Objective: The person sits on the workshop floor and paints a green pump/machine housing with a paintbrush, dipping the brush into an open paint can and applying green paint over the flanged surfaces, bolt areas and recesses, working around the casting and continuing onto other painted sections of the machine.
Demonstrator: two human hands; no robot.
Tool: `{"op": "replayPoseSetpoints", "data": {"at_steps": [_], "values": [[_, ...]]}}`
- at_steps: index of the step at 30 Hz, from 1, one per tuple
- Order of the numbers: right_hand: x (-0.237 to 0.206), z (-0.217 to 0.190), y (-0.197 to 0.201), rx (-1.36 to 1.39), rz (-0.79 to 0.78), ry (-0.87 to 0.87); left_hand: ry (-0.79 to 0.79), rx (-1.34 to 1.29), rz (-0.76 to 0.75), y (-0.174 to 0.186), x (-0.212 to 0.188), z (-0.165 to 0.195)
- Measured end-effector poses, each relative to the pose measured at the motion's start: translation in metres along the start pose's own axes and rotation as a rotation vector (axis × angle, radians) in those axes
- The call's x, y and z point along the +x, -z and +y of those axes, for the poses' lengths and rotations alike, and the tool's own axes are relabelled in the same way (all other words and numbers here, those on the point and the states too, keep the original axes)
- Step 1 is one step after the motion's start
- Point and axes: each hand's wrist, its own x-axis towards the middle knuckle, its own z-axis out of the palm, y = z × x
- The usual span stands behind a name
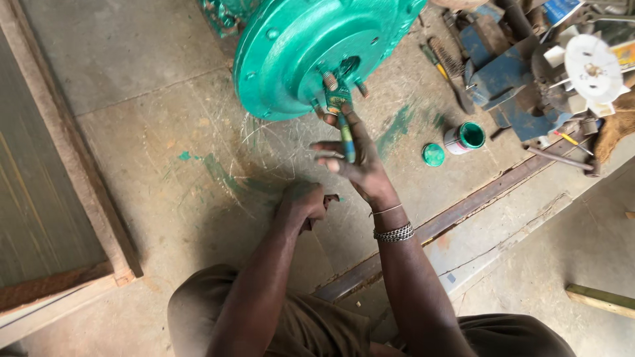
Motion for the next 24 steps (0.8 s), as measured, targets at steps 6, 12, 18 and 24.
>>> {"op": "replayPoseSetpoints", "data": {"at_steps": [6,12,18,24], "values": [[0.006,0.025,0.011,0.389,0.327,-0.2,-0.033,0.014,0.033,-0.001,-0.001,0.0],[0.032,0.057,0.013,0.372,0.557,-0.298,-0.023,-0.032,0.023,0.0,-0.003,-0.001],[0.054,0.076,-0.008,-0.15,0.658,0.189,-0.021,-0.008,0.018,-0.001,-0.002,-0.001],[0.057,0.047,-0.015,0.213,0.716,-0.42,-0.007,-0.057,0.022,0.0,-0.004,-0.002]]}}
